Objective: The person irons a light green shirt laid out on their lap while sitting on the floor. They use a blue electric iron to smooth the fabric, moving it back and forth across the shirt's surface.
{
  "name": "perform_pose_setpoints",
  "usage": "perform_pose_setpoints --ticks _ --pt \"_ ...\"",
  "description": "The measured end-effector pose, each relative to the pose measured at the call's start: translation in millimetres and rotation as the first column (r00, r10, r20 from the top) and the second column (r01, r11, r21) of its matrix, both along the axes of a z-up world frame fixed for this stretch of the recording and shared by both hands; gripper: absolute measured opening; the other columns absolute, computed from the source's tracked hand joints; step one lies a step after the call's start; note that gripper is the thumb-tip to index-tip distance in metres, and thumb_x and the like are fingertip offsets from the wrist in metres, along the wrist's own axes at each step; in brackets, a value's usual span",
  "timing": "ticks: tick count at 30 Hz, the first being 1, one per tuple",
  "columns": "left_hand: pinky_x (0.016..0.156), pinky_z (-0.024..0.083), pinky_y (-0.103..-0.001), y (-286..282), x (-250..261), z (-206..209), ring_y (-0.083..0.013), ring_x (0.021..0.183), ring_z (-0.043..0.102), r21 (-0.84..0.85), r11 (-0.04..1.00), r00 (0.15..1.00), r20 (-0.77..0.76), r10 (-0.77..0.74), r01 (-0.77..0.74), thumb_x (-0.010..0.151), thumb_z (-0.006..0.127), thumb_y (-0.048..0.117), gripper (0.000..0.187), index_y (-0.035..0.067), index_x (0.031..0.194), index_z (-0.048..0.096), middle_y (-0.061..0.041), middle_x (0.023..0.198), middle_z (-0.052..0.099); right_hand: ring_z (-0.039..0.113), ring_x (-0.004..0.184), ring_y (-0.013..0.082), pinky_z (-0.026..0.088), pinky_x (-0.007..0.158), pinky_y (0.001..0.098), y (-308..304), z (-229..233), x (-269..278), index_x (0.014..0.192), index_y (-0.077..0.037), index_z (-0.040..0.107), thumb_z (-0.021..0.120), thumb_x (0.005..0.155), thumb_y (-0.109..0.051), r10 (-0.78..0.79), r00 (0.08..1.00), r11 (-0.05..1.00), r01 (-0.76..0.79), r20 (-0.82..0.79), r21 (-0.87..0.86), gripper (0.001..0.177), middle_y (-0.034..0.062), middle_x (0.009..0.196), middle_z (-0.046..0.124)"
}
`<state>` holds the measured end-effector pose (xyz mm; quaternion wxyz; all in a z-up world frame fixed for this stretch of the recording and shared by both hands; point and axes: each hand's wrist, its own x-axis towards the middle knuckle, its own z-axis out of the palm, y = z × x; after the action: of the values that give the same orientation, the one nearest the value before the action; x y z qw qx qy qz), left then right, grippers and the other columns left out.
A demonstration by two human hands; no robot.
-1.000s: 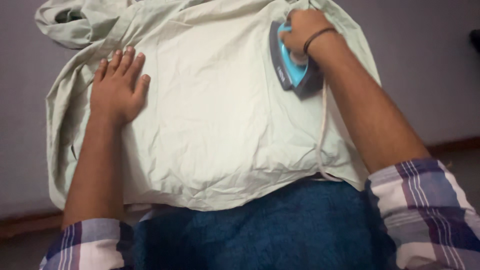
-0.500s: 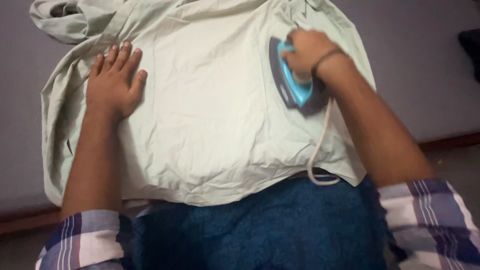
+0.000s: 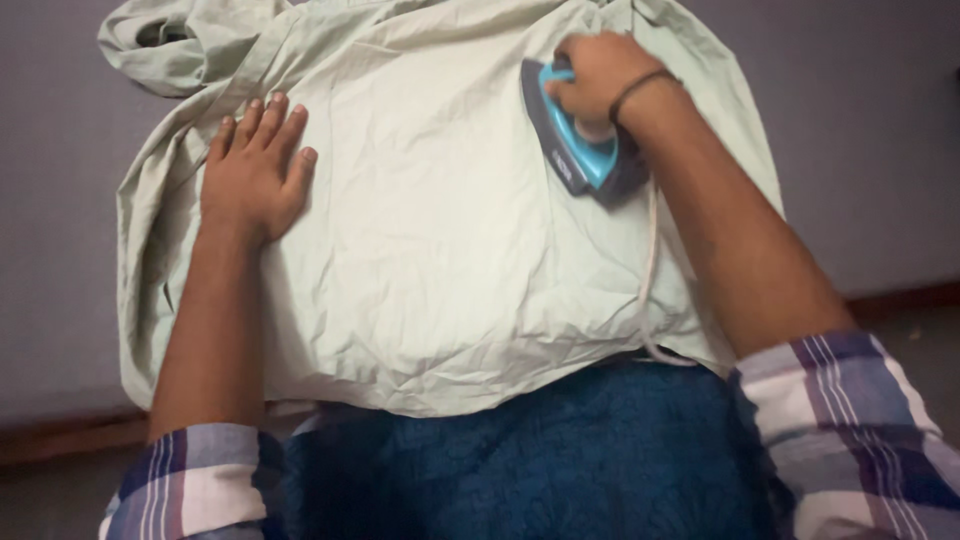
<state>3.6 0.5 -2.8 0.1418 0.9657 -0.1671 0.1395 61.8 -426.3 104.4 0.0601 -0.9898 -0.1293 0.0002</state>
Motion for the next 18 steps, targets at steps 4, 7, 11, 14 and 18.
perform_pose_setpoints --ticks 4,7,11,14,18 --pt "0.125 0.017 -0.052 -1.0 0.0 2.9 -0.0336 0.153 0.031 -0.001 1.000 1.000 -0.010 0.008 -0.008 0.107 0.041 0.042 0.057 0.015 0.157 0.047 -0.013 0.166 0.038 0.069 0.107 0.0393 0.054 0.094 0.0456 8.8 -7.3 43.1 0.125 -0.004 0.069 0.072 0.087 -0.037 -0.017 0.999 0.999 0.015 0.031 0.049 0.051 0.0238 0.117 0.071" --pt "0.124 0.018 -0.052 -0.6 -1.3 1.2 -0.0342 0.153 0.031 -0.009 1.000 1.000 0.002 -0.004 0.004 0.107 0.041 0.042 0.058 0.014 0.158 0.047 -0.014 0.166 0.038 0.072 0.104 0.0385 0.057 0.090 0.0462 7.4 -8.4 46.7 0.129 -0.005 0.067 0.067 0.090 -0.036 -0.123 0.986 0.986 0.134 -0.110 0.096 0.050 0.0230 0.117 0.072" --pt "0.125 0.018 -0.052 0.6 -1.9 2.1 -0.0339 0.154 0.032 -0.009 1.000 1.000 0.010 0.000 0.000 0.108 0.041 0.042 0.057 0.015 0.157 0.048 -0.014 0.166 0.039 0.068 0.107 0.0421 0.052 0.094 0.0478 1.1 -1.5 18.6 0.127 -0.004 0.069 0.070 0.090 -0.038 -0.007 1.000 1.000 0.008 -0.026 0.014 0.050 0.0261 0.116 0.070" --pt "0.125 0.018 -0.052 -1.2 -3.0 2.4 -0.0338 0.153 0.032 -0.025 1.000 1.000 0.014 -0.009 0.009 0.108 0.041 0.043 0.057 0.015 0.157 0.048 -0.014 0.166 0.039 0.067 0.107 0.0441 0.052 0.095 0.0488 -6.0 5.4 -26.8 0.131 -0.005 0.067 0.068 0.093 -0.039 0.038 0.998 0.999 -0.039 -0.041 -0.011 0.051 0.0273 0.114 0.071" --pt "0.124 0.017 -0.053 1.1 -3.2 5.2 -0.0338 0.153 0.032 -0.018 1.000 1.000 0.005 -0.014 0.014 0.107 0.041 0.044 0.058 0.015 0.157 0.048 -0.014 0.166 0.039 0.068 0.105 0.0439 0.053 0.095 0.0486 -6.3 20.4 -80.5 0.138 -0.008 0.062 0.064 0.095 -0.038 0.044 0.991 0.998 -0.049 -0.130 -0.030 0.052 0.0256 0.115 0.071"
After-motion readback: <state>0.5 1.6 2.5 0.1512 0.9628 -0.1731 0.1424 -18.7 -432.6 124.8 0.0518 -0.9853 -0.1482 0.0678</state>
